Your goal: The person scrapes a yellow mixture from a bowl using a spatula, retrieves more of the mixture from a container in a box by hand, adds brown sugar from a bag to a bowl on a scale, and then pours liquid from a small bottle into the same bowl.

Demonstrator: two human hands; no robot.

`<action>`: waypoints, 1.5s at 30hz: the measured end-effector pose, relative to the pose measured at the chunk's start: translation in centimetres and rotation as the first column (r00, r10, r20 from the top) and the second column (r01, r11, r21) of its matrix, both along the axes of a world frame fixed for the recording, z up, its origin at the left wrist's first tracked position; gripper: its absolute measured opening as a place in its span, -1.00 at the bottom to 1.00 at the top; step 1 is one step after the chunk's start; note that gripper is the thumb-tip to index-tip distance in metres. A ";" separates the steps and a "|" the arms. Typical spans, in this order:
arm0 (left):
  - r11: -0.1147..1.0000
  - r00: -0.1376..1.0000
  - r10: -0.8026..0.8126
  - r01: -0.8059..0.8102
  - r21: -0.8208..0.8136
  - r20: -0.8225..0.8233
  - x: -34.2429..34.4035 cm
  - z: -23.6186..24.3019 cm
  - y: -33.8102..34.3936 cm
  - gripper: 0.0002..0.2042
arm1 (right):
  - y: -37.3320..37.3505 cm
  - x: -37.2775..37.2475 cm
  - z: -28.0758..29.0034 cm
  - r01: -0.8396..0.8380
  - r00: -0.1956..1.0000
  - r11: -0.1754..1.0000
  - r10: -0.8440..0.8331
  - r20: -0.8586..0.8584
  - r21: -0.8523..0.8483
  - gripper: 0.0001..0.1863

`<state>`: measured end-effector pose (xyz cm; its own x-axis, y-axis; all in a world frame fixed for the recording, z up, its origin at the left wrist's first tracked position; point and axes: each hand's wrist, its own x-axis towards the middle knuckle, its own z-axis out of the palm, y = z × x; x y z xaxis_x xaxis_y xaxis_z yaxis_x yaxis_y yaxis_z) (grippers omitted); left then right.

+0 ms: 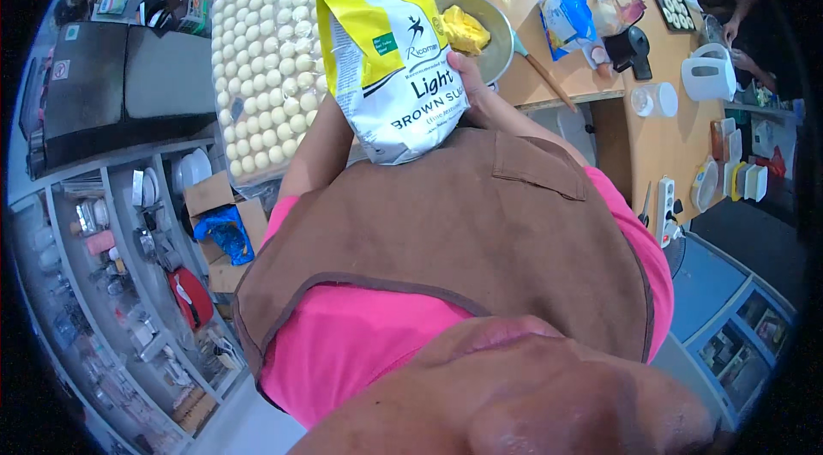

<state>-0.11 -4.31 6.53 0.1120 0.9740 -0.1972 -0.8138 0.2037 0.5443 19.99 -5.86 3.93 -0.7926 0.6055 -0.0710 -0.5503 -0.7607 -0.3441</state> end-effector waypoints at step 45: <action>0.973 0.956 0.070 -0.130 -0.193 -0.286 15.3 1.8 -3.2 -0.39 | 3.1 14.0 3.0 0.081 0.996 0.987 -0.074 0.055 -0.136 -0.37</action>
<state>15.20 -7.54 8.30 -0.0715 0.9113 -0.4055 -0.6598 0.2617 0.7045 33.97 -2.73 6.89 -0.7374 0.6463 -0.1963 -0.5940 -0.7588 -0.2672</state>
